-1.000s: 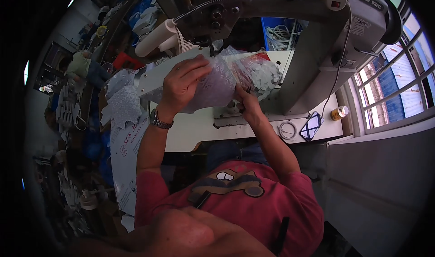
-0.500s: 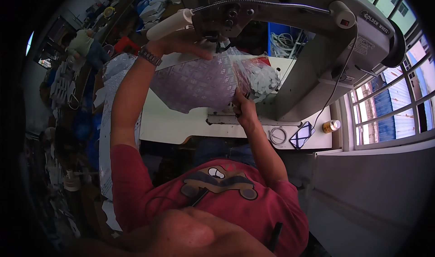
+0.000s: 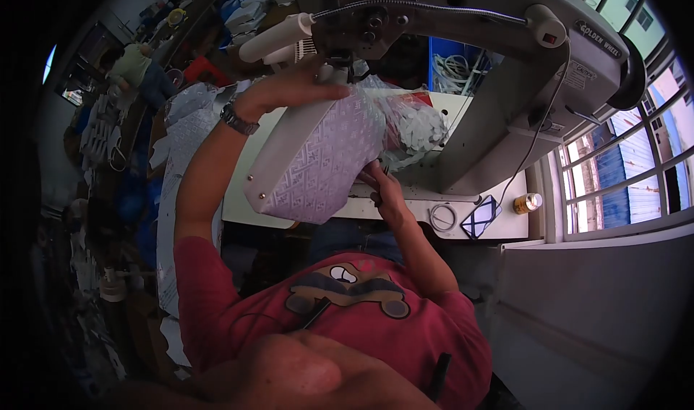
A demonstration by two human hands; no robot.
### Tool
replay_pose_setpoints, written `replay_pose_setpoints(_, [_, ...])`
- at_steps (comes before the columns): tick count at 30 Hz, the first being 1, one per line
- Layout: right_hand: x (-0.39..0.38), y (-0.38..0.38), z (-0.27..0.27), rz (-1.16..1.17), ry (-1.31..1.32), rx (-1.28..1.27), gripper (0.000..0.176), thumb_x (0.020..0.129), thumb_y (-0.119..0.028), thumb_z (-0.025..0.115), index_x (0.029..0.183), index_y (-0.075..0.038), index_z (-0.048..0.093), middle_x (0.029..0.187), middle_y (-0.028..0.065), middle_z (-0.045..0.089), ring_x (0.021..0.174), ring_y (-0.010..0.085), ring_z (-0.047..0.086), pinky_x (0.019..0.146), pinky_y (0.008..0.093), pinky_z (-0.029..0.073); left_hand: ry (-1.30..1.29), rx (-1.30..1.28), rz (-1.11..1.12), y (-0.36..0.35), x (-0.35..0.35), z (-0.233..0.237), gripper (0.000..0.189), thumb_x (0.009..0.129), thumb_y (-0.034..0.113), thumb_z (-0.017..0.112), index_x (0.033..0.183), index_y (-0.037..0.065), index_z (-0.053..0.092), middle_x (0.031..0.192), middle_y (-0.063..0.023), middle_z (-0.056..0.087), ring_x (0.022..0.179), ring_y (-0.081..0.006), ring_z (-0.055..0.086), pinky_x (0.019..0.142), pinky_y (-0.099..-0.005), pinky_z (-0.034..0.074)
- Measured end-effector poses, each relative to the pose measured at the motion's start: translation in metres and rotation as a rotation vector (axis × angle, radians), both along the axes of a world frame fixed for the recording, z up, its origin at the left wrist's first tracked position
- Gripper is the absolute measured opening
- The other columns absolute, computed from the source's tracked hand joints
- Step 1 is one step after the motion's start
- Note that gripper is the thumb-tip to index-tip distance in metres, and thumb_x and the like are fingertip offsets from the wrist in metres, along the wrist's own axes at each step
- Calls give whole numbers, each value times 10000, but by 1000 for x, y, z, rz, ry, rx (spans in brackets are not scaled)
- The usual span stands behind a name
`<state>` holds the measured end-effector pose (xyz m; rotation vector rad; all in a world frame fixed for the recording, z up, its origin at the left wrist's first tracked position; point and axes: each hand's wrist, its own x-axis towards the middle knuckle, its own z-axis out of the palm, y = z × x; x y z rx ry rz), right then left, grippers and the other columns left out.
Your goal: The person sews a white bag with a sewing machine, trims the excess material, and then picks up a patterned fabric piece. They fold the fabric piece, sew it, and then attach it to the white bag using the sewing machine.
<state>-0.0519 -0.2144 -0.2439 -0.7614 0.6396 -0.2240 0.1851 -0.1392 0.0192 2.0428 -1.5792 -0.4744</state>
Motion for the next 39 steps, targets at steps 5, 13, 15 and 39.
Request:
replay_pose_setpoints(5, [-15,15,-23,233,11,-98,407,1054,-504,603,1252,-151,647,1139,-47,681,750,33,516,536,227,250,-290,-117,193,4,-35,-21,915,825,696,749,1395,19,516,1270,-285,614,1241,-418,616,950,-493,558])
replay_pose_setpoints(13, [-34,14,-6,108,-81,-53,175,1072,-346,617,1007,-184,605,800,-97,521,604,19,371,490,208,235,-389,-271,163,24,-54,-22,907,857,654,751,1446,29,461,1332,-298,546,1199,-462,618,919,-526,575])
replay_pose_setpoints(15, [-35,13,-7,94,-81,-20,176,1071,-345,617,1001,-184,604,790,-99,514,597,19,368,489,207,233,-333,-272,146,39,-65,-19,920,847,643,766,1496,73,449,1446,-293,486,1296,-476,561,970,-534,558])
replay_pose_setpoints(39, [-7,-10,26,62,-143,48,256,1080,-386,591,1061,-139,655,790,-71,560,580,39,401,489,243,224,-373,-199,-155,113,-126,8,512,856,274,842,1344,189,714,1515,-103,564,1500,-363,420,1223,-536,334])
